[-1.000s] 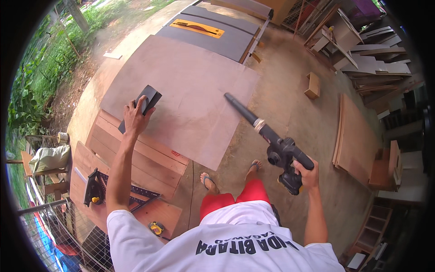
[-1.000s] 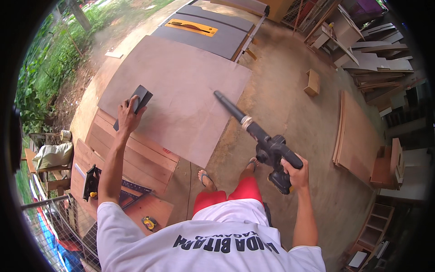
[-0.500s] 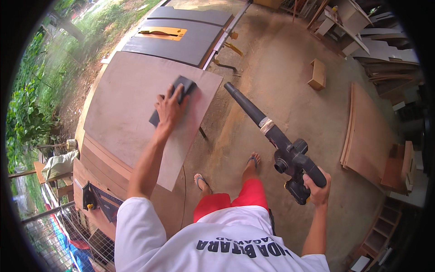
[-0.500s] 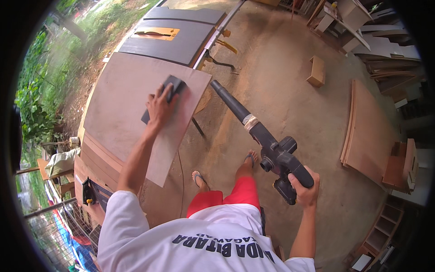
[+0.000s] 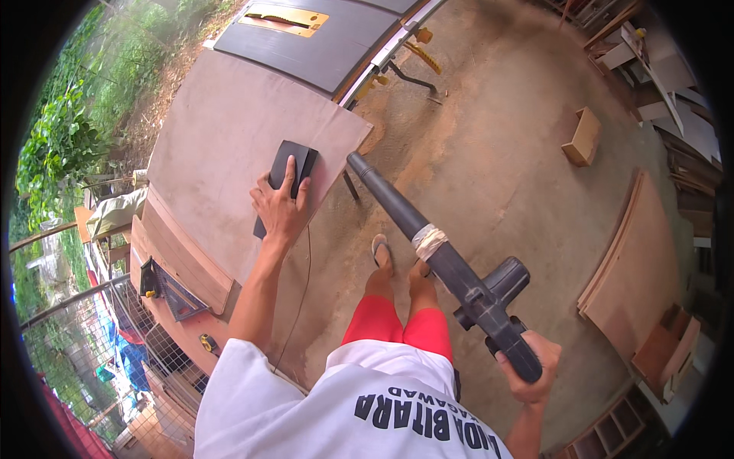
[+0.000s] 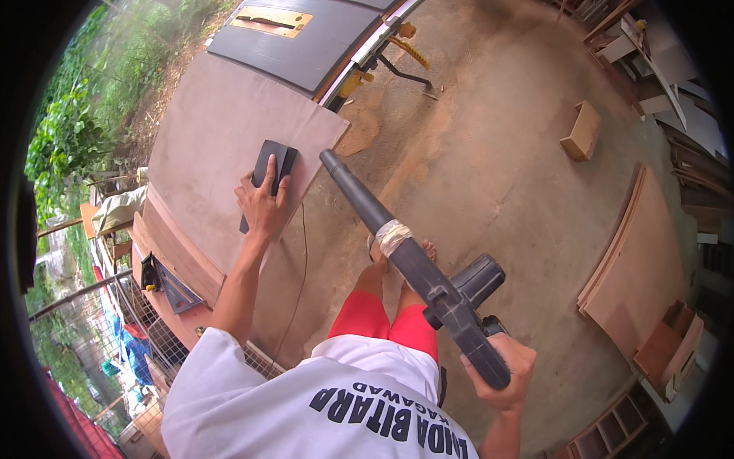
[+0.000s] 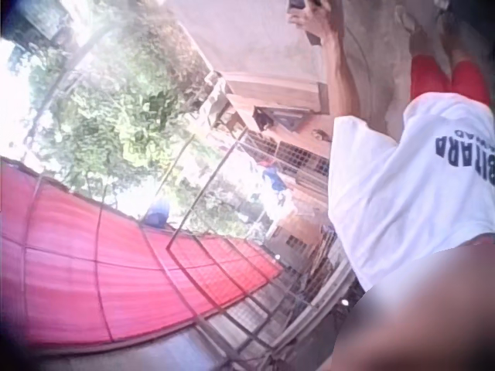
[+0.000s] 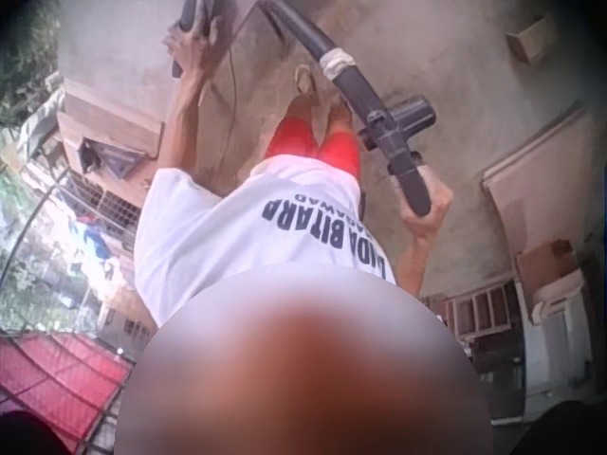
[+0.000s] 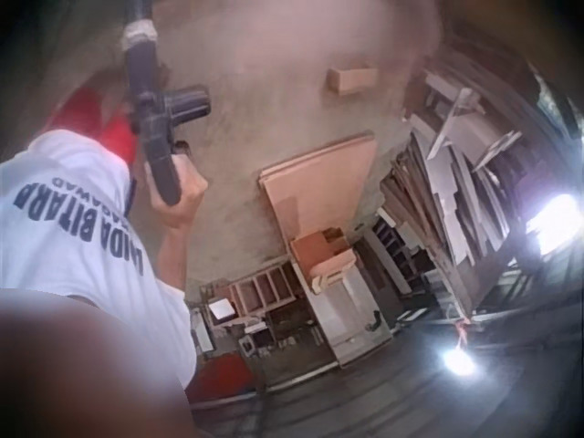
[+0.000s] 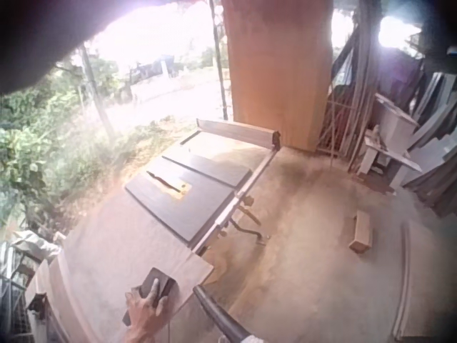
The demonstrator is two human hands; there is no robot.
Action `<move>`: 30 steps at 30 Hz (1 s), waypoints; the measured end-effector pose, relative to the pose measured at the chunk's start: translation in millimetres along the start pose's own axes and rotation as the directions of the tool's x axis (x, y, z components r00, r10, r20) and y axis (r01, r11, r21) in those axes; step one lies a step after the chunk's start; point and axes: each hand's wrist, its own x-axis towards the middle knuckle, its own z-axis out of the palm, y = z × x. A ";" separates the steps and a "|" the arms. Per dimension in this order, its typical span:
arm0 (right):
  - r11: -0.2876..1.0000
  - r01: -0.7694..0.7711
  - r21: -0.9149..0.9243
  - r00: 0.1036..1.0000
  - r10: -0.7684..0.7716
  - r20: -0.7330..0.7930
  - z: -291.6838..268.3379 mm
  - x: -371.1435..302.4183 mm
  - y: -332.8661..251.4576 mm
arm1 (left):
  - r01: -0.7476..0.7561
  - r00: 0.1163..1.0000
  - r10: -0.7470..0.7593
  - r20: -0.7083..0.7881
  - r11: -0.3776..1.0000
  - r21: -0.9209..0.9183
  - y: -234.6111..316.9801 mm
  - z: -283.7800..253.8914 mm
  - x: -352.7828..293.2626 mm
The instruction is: The person positions a large sheet of plywood on a table saw, measures the blade alignment with a tape measure, cuts the sheet into smaller pieces, and then sands the cut edges with a sanding block. The person also uses a leaf blower to clear sawdust from the work area.
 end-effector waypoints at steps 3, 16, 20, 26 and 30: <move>0.999 -0.001 -0.043 1.000 0.002 0.013 -7.4 12.3 -11.7 | -0.002 0.999 0.003 -0.039 1.000 0.012 -0.1 10.0 59.5; 0.980 -0.081 -0.184 0.996 0.075 -0.039 4.6 63.8 -54.1 | -0.099 0.995 0.100 0.026 0.995 -0.028 16.0 -7.7 79.7; 0.970 -0.023 -0.240 1.000 0.025 0.005 -9.3 77.0 -66.2 | 0.079 0.996 -0.078 0.031 0.997 -0.008 10.2 0.5 66.1; 0.953 0.033 -0.303 0.989 0.013 0.150 -31.0 119.5 -70.7 | 0.251 0.966 -0.253 0.045 0.967 0.040 -4.6 -15.6 37.5; 0.953 0.081 -0.293 0.974 -0.014 0.225 -66.9 165.0 -64.4 | 0.043 0.998 -0.044 0.040 0.999 0.017 24.3 -6.1 76.8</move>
